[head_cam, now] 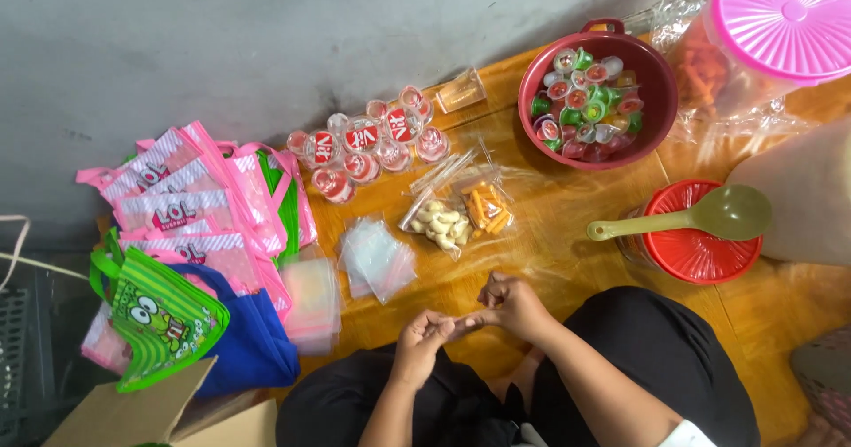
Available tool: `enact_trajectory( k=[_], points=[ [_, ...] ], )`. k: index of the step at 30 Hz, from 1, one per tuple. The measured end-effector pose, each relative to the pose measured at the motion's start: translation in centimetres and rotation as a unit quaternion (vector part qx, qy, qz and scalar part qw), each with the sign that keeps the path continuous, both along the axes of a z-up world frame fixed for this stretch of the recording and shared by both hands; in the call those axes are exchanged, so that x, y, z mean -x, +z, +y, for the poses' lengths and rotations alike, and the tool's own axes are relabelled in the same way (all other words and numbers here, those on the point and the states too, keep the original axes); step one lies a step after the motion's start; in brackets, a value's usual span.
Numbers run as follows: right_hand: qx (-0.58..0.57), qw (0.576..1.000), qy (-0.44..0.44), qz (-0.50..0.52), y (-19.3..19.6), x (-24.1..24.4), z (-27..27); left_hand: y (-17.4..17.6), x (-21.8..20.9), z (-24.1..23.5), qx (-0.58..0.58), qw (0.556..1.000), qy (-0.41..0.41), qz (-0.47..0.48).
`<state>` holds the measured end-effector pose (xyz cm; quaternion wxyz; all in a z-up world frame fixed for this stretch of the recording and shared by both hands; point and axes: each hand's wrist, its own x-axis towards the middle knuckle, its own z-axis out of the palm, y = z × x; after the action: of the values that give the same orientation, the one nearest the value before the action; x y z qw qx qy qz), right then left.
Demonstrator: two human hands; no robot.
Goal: The person sits on the floor and packs various snacks into small clear plastic bags. They scoop cookies and cashews using a plastic spoon, add candies by hand, and place the filled bags into a green reusable shopping bag.
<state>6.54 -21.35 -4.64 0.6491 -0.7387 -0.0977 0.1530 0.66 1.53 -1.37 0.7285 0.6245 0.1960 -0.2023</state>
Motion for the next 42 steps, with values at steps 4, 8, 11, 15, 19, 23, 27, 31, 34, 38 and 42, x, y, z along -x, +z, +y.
enact_trajectory(
  k=[4,8,11,15,19,23,27,31,34,38,42],
  points=[
    [0.017,0.999,-0.001,0.034,1.1,-1.2,-0.3,-1.9,-1.0,-0.1,0.066,0.997,0.031,0.013],
    [-0.047,0.972,0.102,0.205,3.6,-1.2,0.1,-1.0,-1.8,0.0,0.189,0.98,0.061,0.03],
    [-0.075,0.96,0.12,0.241,4.2,-2.5,0.2,0.4,-4.0,-0.1,0.205,0.977,0.06,0.012],
    [-0.045,0.953,-0.054,0.294,4.4,-5.2,-1.3,-0.5,-6.6,1.8,-0.014,0.996,0.047,-0.073],
    [0.028,0.948,-0.217,0.231,-1.2,-7.4,-4.8,-2.2,-8.0,4.2,-0.25,0.954,0.165,0.011],
    [0.175,0.879,-0.313,0.314,-1.0,-9.3,-5.6,-5.5,-7.3,5.4,-0.449,0.889,0.044,-0.078],
    [0.208,0.845,-0.336,0.359,-0.2,-10.4,-5.4,-6.7,-6.8,5.7,-0.523,0.851,-0.023,-0.04],
    [0.237,0.847,-0.324,0.348,1.7,-10.4,-4.7,-7.6,-6.6,6.3,-0.511,0.859,-0.007,-0.022],
    [0.181,0.833,-0.365,0.374,2.1,-10.3,-5.4,-7.5,-6.5,6.6,-0.51,0.857,0.03,-0.069],
    [0.119,0.847,-0.364,0.369,2.7,-9.0,-6.9,-3.1,-7.3,6.0,-0.409,0.894,0.18,0.004],
    [0.235,0.888,-0.152,0.366,4.6,-7.6,-10.0,1.9,-9.8,5.3,0.022,0.95,0.301,-0.076]
  ],
)
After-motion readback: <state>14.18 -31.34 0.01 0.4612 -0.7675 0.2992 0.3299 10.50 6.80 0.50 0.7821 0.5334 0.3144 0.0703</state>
